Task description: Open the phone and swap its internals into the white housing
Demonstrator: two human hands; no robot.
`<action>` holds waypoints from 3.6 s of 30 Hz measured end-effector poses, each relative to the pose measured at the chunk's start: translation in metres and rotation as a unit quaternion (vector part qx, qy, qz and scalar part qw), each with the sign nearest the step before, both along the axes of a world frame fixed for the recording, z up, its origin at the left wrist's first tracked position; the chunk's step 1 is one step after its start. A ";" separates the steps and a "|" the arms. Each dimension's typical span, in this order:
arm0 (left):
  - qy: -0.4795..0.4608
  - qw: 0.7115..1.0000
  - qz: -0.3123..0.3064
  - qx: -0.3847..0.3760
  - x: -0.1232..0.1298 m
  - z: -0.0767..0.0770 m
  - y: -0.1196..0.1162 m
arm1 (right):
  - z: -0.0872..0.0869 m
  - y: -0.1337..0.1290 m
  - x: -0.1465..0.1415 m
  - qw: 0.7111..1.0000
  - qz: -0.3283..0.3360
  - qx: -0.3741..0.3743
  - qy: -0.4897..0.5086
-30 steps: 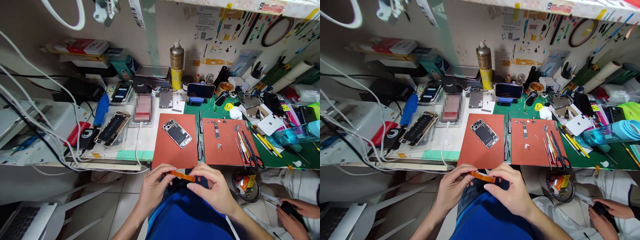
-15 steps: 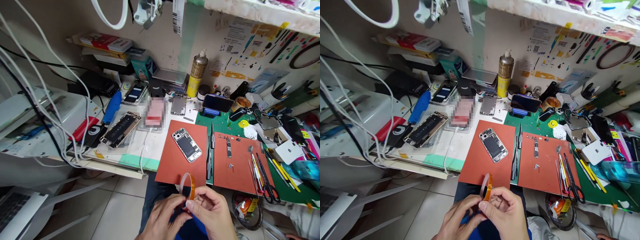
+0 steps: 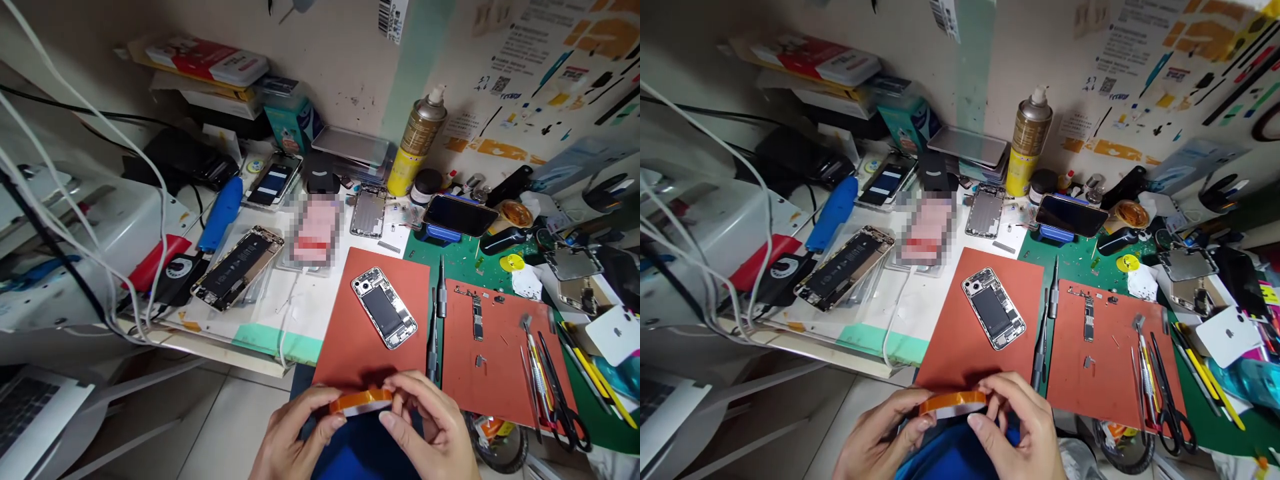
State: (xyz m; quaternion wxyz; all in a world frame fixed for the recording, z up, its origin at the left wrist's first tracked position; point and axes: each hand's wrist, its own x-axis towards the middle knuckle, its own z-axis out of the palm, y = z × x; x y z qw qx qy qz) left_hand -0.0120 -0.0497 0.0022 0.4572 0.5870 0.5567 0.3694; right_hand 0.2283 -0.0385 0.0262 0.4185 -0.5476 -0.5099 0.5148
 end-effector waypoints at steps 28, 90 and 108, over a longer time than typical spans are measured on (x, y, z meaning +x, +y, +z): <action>-0.169 0.985 -0.008 -0.011 0.022 0.010 0.039 | 0.021 0.011 -0.004 0.986 0.025 -0.069 0.150; 0.096 0.965 -0.049 0.239 0.024 0.036 0.019 | 0.024 -0.001 -0.006 0.995 0.005 -0.032 0.094; 0.091 0.962 -0.040 0.254 0.028 0.036 0.020 | 0.023 0.001 -0.009 0.995 -0.010 -0.016 0.101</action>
